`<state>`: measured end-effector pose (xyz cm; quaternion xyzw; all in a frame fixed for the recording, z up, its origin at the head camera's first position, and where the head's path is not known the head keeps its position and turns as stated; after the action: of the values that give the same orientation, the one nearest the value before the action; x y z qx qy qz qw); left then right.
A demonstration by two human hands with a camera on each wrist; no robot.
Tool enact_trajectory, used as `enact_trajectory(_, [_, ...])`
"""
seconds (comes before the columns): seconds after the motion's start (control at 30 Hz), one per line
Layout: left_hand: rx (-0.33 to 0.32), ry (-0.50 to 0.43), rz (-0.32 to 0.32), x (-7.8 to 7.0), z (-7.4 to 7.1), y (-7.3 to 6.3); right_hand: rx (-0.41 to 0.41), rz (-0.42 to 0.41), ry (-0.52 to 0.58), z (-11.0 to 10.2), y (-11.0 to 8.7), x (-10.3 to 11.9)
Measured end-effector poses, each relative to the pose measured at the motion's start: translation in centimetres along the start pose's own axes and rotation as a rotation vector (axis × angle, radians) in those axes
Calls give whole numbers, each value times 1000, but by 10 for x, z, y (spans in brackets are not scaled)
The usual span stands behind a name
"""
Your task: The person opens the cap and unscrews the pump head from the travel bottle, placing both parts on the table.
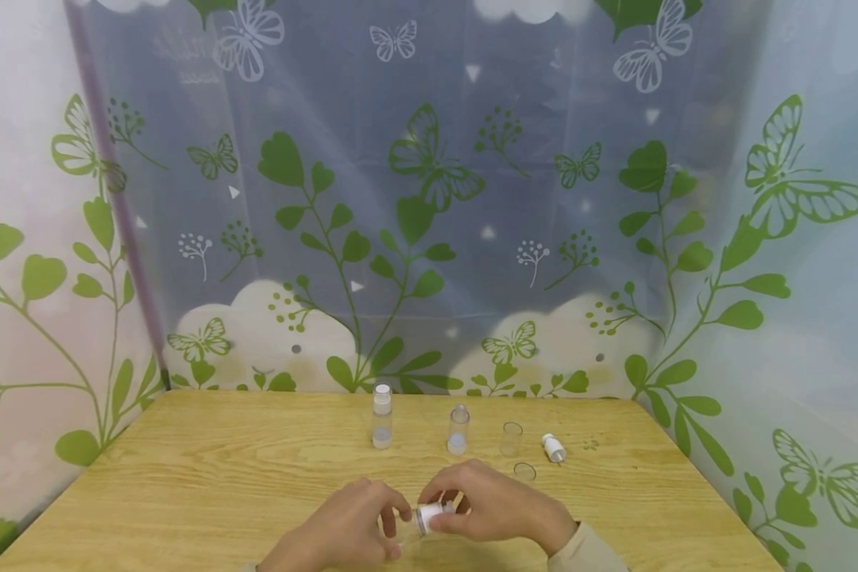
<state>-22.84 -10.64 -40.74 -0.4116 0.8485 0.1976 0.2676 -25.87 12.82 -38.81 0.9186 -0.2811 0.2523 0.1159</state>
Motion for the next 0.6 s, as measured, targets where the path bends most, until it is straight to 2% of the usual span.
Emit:
enact_trajectory(0.2, [3, -6, 7, 0, 0, 1, 25, -64, 36, 0, 1, -3])
enact_trajectory(0.6, [13, 6, -3, 0, 1, 1, 17, -54, 19, 1, 1, 0])
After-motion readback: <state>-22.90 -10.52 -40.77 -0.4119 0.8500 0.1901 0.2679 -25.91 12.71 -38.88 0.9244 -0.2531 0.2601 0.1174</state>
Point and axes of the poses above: each hand's wrist, its own y-axis towards the middle knuckle, its own z-axis out of the palm, x = y × z, the point moved 1 cm from there along y, towards the middle knuckle, and after that the axes turned 4 degrees about -y, right-handed, at the moved point
